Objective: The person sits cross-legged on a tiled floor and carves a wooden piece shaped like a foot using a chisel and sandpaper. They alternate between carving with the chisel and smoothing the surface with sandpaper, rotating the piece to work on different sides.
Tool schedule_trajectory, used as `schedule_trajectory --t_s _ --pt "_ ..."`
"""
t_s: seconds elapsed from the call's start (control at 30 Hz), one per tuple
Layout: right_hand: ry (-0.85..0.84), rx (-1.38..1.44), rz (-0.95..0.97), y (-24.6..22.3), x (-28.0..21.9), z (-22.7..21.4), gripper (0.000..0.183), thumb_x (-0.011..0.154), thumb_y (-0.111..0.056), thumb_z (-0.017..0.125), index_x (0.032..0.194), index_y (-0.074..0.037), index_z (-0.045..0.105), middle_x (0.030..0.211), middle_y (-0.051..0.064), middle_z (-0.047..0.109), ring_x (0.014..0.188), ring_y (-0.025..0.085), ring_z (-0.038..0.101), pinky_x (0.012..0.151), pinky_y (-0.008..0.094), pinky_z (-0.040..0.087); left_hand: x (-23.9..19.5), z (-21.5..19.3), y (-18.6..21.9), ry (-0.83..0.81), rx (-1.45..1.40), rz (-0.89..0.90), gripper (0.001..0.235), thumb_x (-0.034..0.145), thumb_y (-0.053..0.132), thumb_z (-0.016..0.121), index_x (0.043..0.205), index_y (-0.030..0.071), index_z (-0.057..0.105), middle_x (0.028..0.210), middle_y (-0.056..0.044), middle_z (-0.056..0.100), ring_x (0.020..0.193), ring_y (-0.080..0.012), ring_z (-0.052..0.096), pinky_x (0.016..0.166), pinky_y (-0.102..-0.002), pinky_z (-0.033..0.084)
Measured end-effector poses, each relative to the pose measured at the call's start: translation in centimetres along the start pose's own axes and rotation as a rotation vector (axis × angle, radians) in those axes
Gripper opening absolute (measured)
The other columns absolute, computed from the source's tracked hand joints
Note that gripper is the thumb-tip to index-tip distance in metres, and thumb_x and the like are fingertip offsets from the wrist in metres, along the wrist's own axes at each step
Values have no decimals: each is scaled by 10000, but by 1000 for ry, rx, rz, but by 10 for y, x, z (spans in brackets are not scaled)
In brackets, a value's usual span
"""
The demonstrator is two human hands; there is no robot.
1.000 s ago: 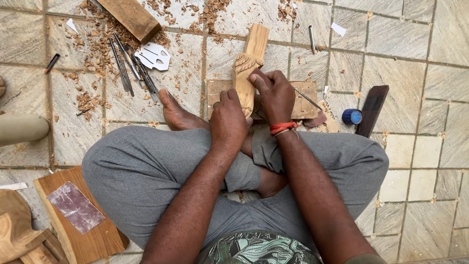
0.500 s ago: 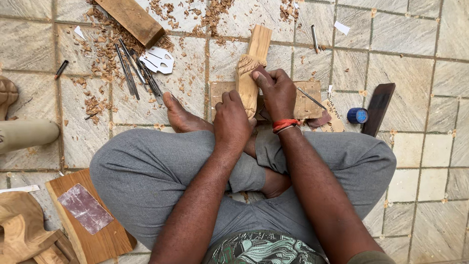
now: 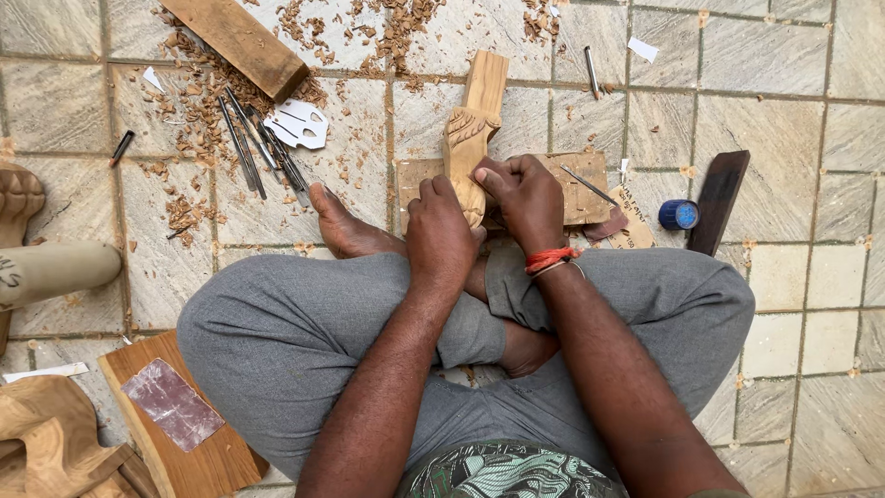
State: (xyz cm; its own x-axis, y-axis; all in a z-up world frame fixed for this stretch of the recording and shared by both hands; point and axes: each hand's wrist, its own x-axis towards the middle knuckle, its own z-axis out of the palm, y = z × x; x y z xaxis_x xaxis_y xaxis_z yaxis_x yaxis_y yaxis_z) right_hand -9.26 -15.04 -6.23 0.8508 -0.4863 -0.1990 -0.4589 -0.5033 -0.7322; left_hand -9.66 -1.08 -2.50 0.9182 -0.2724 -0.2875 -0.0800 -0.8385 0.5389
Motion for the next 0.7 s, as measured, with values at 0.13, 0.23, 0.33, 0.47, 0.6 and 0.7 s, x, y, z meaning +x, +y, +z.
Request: schedule_trajectory --t_s 0.13,0.23,0.33,0.47,0.6,0.7 --pt "135 105 56 4 -2 0 369 871 -394 830 899 -44 717 777 73 752 615 135 678 542 307 547 -2 2 1 -31 19 12 757 686 225 957 1207 -38 474 1196 -222 550 1047 -354 645 886 -433 594" --pt "130 111 11 0 -5 4 387 860 -399 845 888 -38 709 761 69 745 632 126 698 555 301 555 -5 1 0 -31 13 -2 759 684 233 960 1196 -39 470 1190 -230 547 1059 -360 639 868 -439 594" --pt "30 42 80 -2 -5 4 408 847 -416 845 891 -39 696 742 76 729 617 141 686 541 317 541 -3 2 1 -21 33 1 770 687 245 958 1194 -50 460 1198 -241 540 1056 -364 641 835 -431 604" --pt "171 77 31 -3 -6 2 408 846 -411 860 865 -32 709 745 93 741 638 158 687 576 333 540 -2 3 2 -25 39 25 757 696 243 957 1188 -48 460 1202 -233 544 1050 -366 648 854 -424 602" --pt "183 78 63 -3 -7 3 401 859 -426 836 868 -45 711 758 75 747 637 153 702 573 331 547 -3 2 2 -18 45 24 785 693 262 961 1198 -56 452 1199 -237 540 1069 -378 641 866 -426 597" --pt "95 -30 -10 -2 -6 7 428 837 -429 857 895 -34 701 756 85 726 626 152 691 549 332 532 -2 3 2 -24 54 10 805 692 275 960 1211 -63 447 1208 -247 536 1081 -372 640 870 -419 599"
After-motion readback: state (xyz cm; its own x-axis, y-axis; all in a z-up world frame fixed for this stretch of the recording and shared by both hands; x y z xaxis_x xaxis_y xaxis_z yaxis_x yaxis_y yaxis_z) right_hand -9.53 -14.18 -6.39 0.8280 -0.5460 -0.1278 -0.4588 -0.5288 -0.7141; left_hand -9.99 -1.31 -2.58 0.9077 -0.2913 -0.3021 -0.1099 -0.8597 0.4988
